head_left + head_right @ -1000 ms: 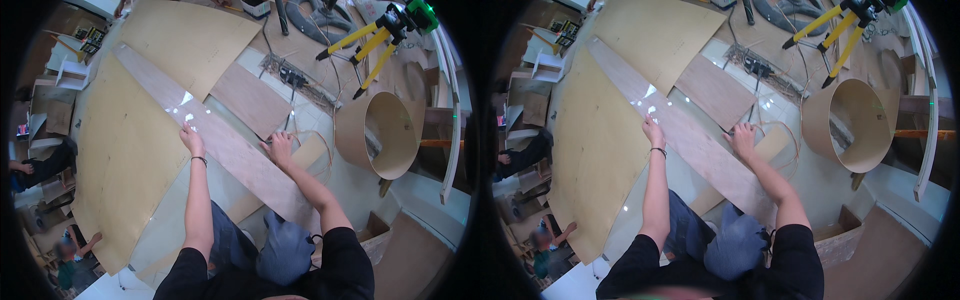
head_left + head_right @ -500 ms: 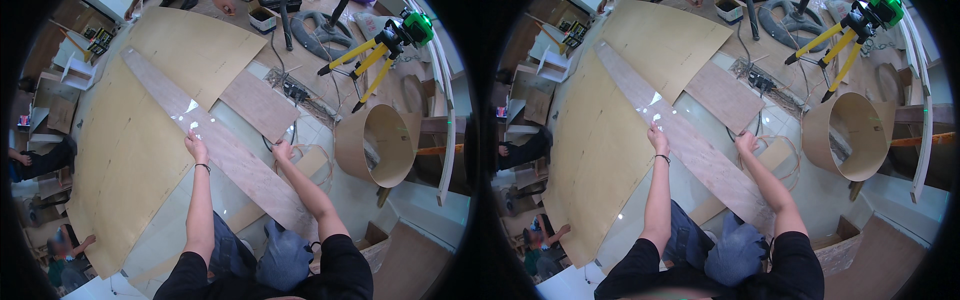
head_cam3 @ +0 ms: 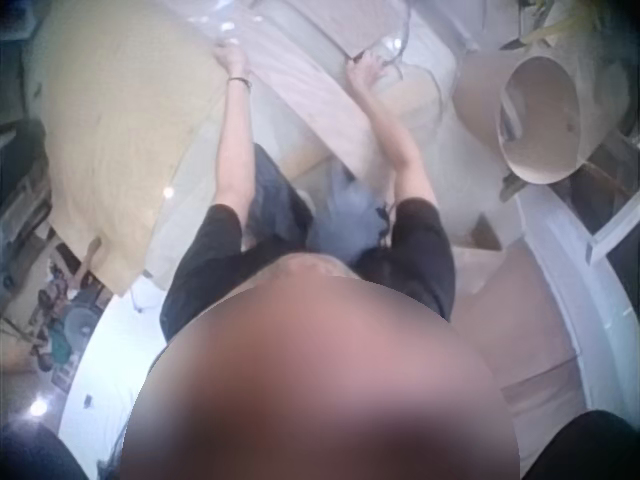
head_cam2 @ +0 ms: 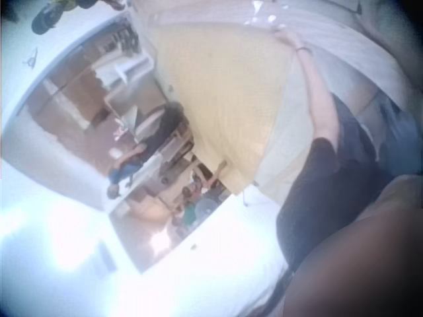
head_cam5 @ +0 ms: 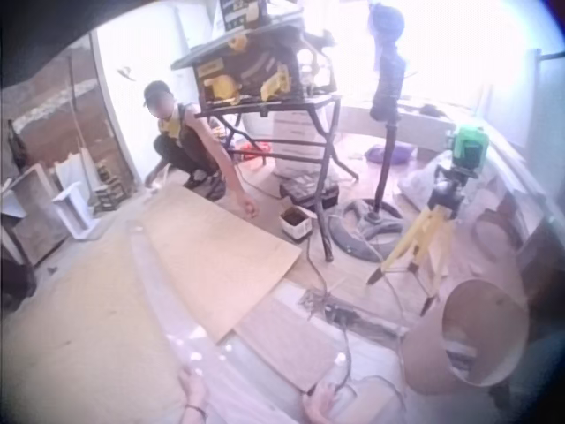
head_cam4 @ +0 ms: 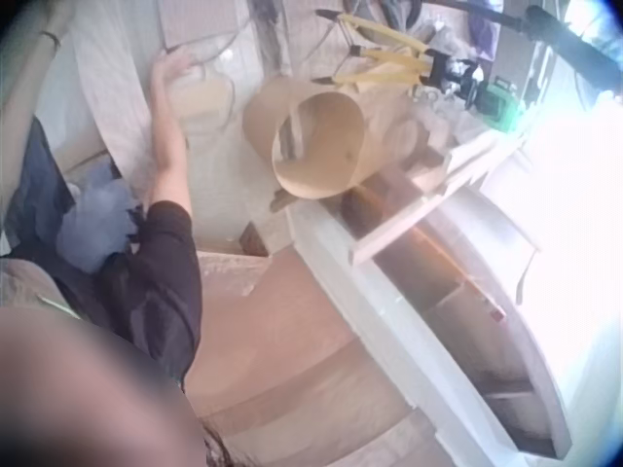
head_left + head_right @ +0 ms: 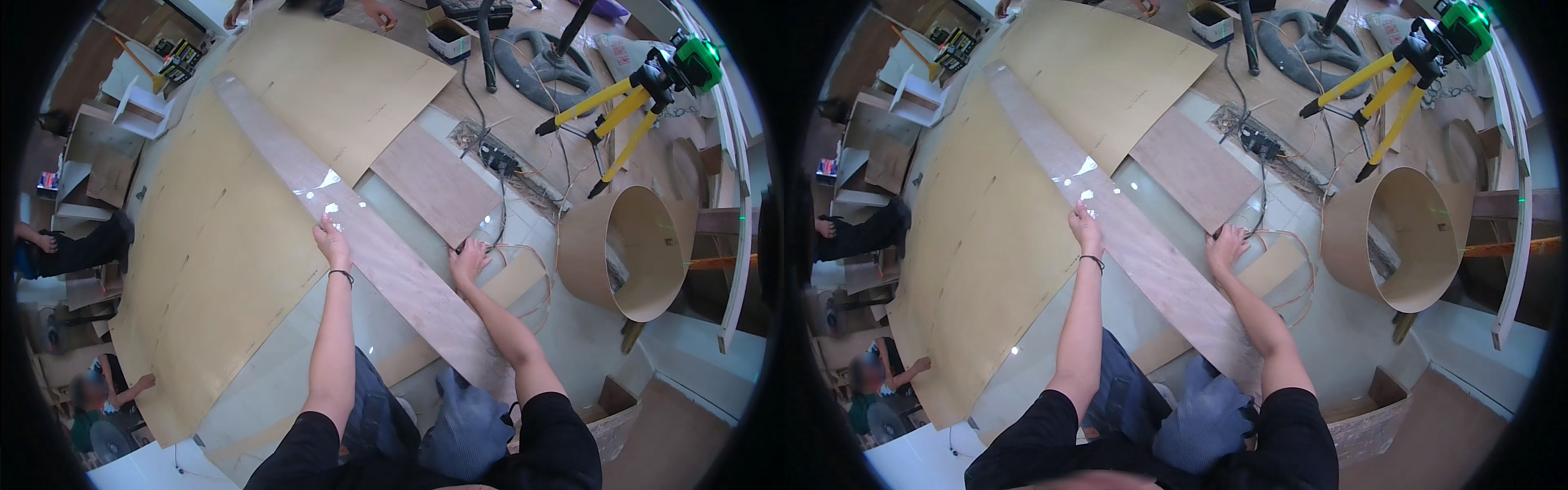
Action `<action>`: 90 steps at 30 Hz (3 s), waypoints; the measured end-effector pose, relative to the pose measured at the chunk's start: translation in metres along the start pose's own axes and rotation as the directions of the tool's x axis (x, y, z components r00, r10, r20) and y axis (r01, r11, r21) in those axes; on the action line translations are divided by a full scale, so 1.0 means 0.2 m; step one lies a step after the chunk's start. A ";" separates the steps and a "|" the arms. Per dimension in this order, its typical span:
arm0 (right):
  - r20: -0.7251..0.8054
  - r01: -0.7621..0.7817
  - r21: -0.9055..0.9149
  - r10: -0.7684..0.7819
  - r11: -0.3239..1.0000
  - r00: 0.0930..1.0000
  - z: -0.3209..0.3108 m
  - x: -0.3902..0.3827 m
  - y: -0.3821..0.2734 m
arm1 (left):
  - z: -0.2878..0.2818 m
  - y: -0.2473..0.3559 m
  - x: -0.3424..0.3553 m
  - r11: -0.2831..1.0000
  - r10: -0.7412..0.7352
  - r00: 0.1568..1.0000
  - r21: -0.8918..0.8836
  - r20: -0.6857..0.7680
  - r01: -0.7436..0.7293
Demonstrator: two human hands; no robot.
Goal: The person marks a line on a large plywood sheet, then uses a straightedge and utility knife to cut along the marked line. They reposition the straightedge and continue cutting to separate a strip from the sheet.
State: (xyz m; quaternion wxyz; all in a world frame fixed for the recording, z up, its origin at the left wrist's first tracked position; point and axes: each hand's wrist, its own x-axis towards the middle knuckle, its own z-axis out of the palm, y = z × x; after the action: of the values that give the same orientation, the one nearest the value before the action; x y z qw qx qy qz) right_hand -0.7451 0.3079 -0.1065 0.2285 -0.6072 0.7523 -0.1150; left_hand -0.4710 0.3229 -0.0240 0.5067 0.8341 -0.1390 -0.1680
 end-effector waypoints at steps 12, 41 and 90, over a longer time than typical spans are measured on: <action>0.154 0.569 -0.058 -0.556 0.820 0.817 -0.24 0.25 0.28 | 0.01 -0.02 -0.03 0.996 0.036 0.999 -0.080 0.007 -0.035; 0.101 0.233 -0.190 -0.217 0.954 0.971 -0.38 0.68 -0.10 | 0.15 0.08 -0.12 0.963 -0.082 0.993 -0.249 0.090 0.103; 0.488 0.356 -0.187 -0.228 0.915 0.843 -0.42 0.91 -0.82 | 0.24 -0.25 -0.34 0.887 -0.185 0.983 0.426 -0.025 0.177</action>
State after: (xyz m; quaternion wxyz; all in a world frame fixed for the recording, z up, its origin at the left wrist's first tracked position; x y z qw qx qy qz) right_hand -0.6735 0.0850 0.0037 0.2929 -0.7508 0.5835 0.1007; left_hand -0.5488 0.3350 -0.0798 0.2929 0.9325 -0.0983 -0.1869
